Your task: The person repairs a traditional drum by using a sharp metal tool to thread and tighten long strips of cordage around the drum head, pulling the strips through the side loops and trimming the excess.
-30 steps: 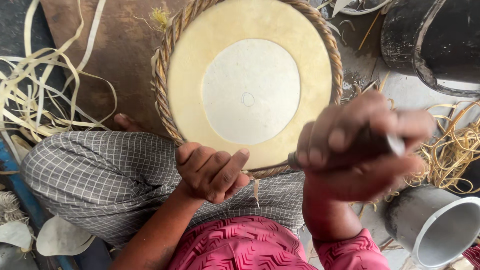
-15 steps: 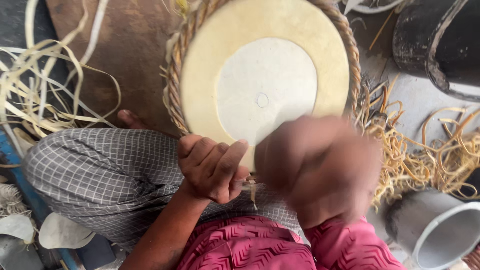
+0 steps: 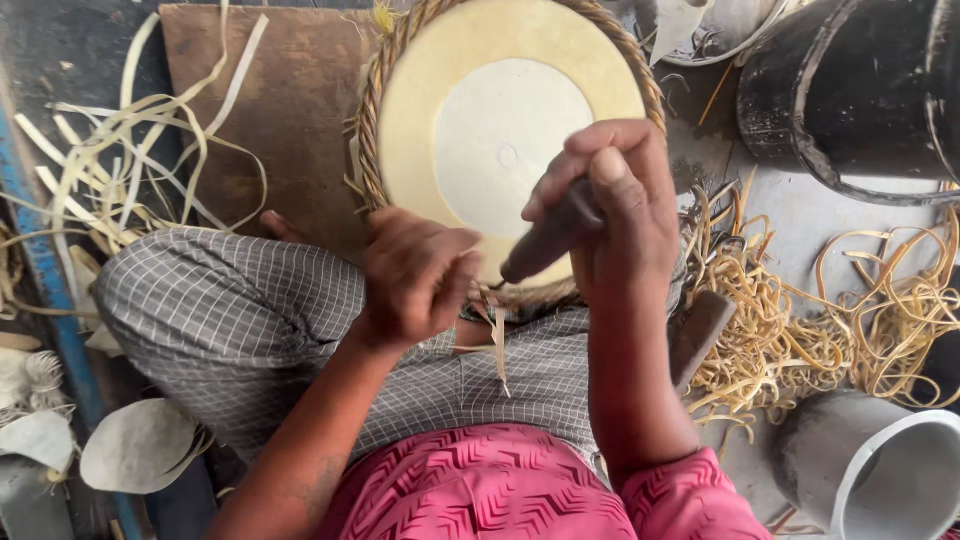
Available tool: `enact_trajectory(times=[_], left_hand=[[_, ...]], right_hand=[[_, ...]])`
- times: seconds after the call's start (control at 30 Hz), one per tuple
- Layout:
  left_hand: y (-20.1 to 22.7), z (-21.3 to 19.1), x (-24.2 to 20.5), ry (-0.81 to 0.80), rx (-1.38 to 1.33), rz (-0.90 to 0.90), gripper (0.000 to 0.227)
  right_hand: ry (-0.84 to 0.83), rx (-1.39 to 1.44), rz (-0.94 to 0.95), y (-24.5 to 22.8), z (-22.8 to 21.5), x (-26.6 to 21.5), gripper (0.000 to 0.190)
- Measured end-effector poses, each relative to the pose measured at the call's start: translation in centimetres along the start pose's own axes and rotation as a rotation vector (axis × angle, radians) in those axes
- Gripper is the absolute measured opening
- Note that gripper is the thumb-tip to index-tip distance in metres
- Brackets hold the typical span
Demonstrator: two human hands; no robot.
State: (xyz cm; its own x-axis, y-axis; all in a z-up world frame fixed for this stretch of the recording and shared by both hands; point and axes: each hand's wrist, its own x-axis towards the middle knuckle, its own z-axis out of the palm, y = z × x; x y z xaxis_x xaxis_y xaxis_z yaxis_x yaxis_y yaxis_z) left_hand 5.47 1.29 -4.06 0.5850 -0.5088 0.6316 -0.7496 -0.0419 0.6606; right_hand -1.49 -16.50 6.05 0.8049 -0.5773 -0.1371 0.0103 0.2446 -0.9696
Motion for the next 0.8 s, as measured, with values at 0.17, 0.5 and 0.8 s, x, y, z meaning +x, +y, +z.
enact_trajectory(times=[0.17, 0.5, 0.8], left_hand=[[2.7, -2.1, -4.5, -0.094, 0.226, -0.022, 0.028], [3.6, 0.2, -5.9, -0.154, 0.437, -0.015, 0.055], [4.1, -0.3, -4.8, -0.193, 0.408, -0.003, 0.051]], right_hand=[[0.045, 0.123, -0.161, 3.0, 1.7, -1.8, 0.044], [0.105, -0.815, -0.527, 3.1, -1.3, -6.7, 0.028], [-0.264, -0.759, 0.289, 5.3, -3.3, -14.0, 0.017]])
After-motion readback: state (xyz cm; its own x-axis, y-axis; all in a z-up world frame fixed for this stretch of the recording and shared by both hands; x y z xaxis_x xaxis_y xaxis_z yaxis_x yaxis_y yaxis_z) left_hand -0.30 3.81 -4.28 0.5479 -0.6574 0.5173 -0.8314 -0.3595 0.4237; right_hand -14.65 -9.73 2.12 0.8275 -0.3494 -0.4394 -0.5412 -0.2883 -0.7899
